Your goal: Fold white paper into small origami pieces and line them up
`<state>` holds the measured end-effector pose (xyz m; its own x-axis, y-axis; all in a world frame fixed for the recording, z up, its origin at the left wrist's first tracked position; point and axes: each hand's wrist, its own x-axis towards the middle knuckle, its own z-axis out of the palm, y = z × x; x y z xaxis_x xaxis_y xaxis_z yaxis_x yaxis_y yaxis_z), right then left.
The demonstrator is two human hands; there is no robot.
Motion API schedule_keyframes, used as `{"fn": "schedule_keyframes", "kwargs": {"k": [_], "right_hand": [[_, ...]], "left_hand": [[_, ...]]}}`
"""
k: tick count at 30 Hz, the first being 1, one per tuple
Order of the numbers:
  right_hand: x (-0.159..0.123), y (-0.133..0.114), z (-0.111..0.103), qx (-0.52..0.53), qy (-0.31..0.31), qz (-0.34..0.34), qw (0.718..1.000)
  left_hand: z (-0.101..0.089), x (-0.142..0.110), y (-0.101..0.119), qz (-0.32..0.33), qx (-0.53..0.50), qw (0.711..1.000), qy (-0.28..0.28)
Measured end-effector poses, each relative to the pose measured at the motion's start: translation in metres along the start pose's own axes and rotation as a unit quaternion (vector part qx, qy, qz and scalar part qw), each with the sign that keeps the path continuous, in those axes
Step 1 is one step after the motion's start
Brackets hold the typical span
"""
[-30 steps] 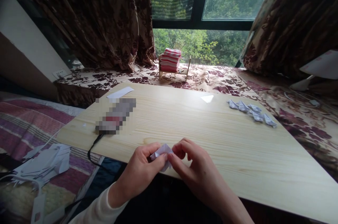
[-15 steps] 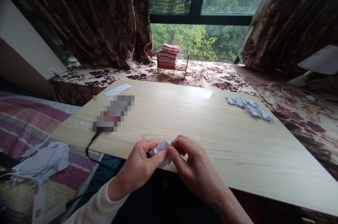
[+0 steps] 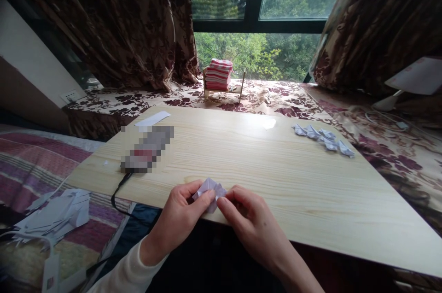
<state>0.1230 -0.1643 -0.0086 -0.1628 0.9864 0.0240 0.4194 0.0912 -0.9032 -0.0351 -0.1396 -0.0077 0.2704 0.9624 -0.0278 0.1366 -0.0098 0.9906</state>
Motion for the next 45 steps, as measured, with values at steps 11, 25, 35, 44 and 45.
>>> {"fn": "schedule_keyframes", "kwargs": {"k": [11, 25, 35, 44, 45], "right_hand": [[0.001, 0.002, 0.007, -0.001, 0.003, -0.015, 1.000], [0.010, 0.006, -0.008, 0.039, 0.080, -0.030, 0.996], [0.002, 0.013, 0.003, 0.053, 0.166, -0.041, 0.984], [0.005, -0.006, -0.030, -0.169, 0.053, -0.270, 0.946], [0.006, -0.006, -0.027, -0.162, 0.045, -0.272, 0.947]], "left_hand": [[0.001, 0.002, -0.003, 0.001, 0.005, 1.000, -0.015], [0.000, 0.000, 0.003, -0.005, 0.024, 0.997, -0.067], [0.005, 0.001, 0.002, 0.013, -0.084, 0.996, -0.022], [-0.007, 0.008, 0.011, 0.002, 0.026, 0.995, -0.100], [-0.008, 0.008, 0.011, 0.001, 0.025, 0.995, -0.102]]}}
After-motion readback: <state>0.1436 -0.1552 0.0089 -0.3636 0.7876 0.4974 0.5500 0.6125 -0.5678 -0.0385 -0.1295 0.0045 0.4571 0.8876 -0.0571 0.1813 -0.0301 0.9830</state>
